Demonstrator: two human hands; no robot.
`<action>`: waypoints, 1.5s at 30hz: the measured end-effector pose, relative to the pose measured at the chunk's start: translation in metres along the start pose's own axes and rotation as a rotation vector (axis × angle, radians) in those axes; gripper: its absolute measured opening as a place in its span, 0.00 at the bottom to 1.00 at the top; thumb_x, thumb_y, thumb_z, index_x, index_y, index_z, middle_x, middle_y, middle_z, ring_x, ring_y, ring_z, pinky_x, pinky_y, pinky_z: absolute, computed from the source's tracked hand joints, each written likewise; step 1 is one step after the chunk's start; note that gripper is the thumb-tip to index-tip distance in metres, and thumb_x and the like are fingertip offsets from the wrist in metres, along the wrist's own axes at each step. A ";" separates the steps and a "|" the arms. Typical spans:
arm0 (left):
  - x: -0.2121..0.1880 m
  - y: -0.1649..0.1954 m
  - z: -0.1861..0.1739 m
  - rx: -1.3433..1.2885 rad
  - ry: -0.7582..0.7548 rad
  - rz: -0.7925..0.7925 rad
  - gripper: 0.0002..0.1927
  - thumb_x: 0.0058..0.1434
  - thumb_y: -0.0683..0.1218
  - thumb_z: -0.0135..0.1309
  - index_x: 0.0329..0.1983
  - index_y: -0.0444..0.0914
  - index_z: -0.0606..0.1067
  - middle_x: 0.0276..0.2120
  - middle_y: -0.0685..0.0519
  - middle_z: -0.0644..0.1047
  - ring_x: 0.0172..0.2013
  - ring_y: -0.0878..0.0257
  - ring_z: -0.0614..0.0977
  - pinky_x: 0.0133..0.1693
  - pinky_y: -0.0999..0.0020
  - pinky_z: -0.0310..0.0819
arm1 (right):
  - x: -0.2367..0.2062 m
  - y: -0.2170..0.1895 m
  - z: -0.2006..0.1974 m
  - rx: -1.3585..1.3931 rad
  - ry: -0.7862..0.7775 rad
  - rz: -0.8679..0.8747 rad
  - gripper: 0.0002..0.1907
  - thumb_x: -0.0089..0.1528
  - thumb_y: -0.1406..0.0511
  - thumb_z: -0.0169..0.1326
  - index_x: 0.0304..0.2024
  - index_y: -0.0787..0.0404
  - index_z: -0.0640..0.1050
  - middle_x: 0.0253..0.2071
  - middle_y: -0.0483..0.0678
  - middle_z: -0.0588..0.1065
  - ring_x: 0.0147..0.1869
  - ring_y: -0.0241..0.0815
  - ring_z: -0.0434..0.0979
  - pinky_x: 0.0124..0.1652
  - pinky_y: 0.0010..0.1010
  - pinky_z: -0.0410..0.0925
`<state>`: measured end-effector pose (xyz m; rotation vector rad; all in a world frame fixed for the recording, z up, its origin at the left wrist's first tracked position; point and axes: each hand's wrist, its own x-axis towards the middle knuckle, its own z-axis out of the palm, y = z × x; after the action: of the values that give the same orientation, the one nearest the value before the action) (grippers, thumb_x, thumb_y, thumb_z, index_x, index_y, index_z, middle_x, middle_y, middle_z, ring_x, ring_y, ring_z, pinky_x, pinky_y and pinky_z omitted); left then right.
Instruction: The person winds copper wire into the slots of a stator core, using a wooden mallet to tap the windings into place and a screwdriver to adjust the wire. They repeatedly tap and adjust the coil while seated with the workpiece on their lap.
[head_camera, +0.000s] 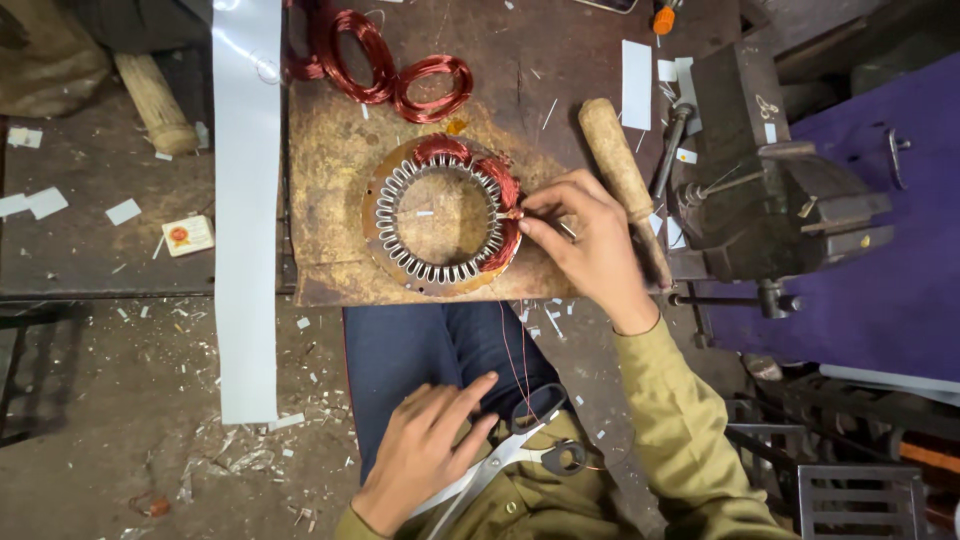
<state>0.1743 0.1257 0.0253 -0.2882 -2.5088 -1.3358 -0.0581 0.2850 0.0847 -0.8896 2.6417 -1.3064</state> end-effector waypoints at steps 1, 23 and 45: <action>0.002 0.000 0.000 -0.006 -0.009 -0.006 0.27 0.58 0.45 0.64 0.61 0.36 0.73 0.29 0.49 0.75 0.30 0.54 0.78 0.37 0.58 0.73 | 0.001 0.000 -0.001 0.018 -0.026 0.005 0.10 0.60 0.71 0.65 0.43 0.66 0.80 0.43 0.48 0.75 0.46 0.38 0.77 0.47 0.28 0.72; 0.008 -0.007 0.010 -0.009 -0.058 -0.069 0.23 0.59 0.44 0.63 0.58 0.36 0.75 0.30 0.49 0.76 0.30 0.52 0.78 0.37 0.58 0.74 | 0.005 -0.011 -0.021 -0.099 -0.125 -0.112 0.15 0.58 0.63 0.68 0.44 0.65 0.82 0.39 0.48 0.80 0.40 0.37 0.81 0.41 0.30 0.73; 0.008 -0.020 0.018 -0.139 0.007 -0.223 0.18 0.59 0.44 0.63 0.53 0.37 0.78 0.29 0.48 0.78 0.29 0.53 0.82 0.30 0.60 0.76 | 0.030 -0.002 0.010 0.140 0.037 0.277 0.08 0.66 0.67 0.61 0.40 0.68 0.83 0.29 0.46 0.79 0.30 0.32 0.77 0.31 0.25 0.69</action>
<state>0.1578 0.1294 0.0029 -0.0315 -2.5052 -1.5952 -0.0797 0.2614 0.0858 -0.4650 2.5459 -1.4229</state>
